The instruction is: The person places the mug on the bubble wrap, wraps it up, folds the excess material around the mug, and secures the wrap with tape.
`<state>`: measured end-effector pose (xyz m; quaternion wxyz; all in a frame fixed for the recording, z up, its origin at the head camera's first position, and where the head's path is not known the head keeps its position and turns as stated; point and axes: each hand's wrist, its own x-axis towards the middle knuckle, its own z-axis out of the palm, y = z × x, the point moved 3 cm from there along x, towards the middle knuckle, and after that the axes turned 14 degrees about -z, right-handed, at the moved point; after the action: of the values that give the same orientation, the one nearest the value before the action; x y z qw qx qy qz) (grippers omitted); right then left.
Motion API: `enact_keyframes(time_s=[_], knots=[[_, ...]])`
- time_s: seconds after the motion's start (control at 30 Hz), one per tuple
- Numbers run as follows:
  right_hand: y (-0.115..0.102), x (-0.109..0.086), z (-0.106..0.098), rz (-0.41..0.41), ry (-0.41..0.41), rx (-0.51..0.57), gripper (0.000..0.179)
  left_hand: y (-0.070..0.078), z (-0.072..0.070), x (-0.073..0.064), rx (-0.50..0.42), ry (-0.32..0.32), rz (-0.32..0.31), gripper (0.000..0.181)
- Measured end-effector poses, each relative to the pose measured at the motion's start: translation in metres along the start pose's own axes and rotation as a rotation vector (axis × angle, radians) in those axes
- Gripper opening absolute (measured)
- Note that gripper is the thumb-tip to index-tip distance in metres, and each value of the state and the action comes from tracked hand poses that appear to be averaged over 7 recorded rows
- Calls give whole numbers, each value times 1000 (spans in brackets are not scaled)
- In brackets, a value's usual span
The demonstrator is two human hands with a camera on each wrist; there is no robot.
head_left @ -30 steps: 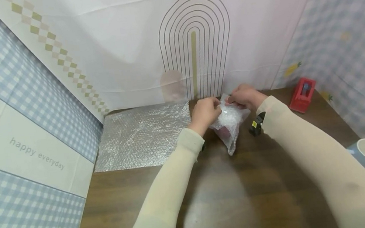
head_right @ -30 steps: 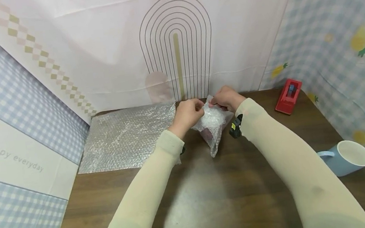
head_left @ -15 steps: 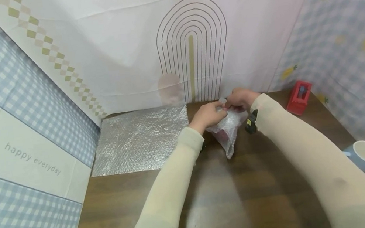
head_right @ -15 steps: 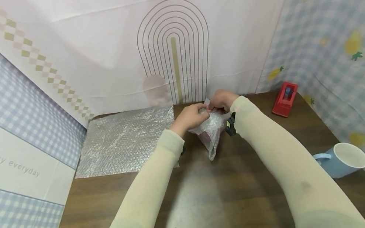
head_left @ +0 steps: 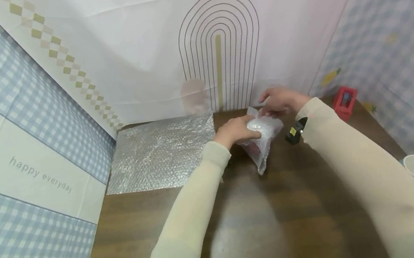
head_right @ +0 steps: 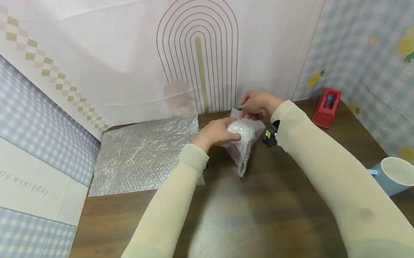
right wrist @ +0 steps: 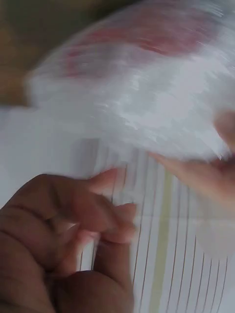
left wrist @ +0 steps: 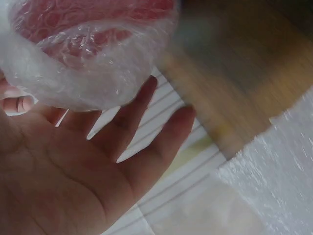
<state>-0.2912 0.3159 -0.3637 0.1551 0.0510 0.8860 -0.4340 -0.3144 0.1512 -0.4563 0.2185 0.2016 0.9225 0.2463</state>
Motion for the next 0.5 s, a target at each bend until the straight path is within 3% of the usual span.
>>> enact_keyframes(time_s=[0.1, 0.2, 0.4, 0.5], knots=[[-3, 1, 3, -3, 23, 49, 61, 1, 0, 1, 8, -13, 28, 88], [0, 2, 3, 2, 119, 141, 58, 0, 1, 2, -26, -8, 50, 92], [10, 1, 1, 4, 196, 203, 55, -8, 0, 4, -157, 80, 43, 82], [11, 1, 1, -15, 228, 234, 56, -9, -2, 3, -179, 113, 25, 74]])
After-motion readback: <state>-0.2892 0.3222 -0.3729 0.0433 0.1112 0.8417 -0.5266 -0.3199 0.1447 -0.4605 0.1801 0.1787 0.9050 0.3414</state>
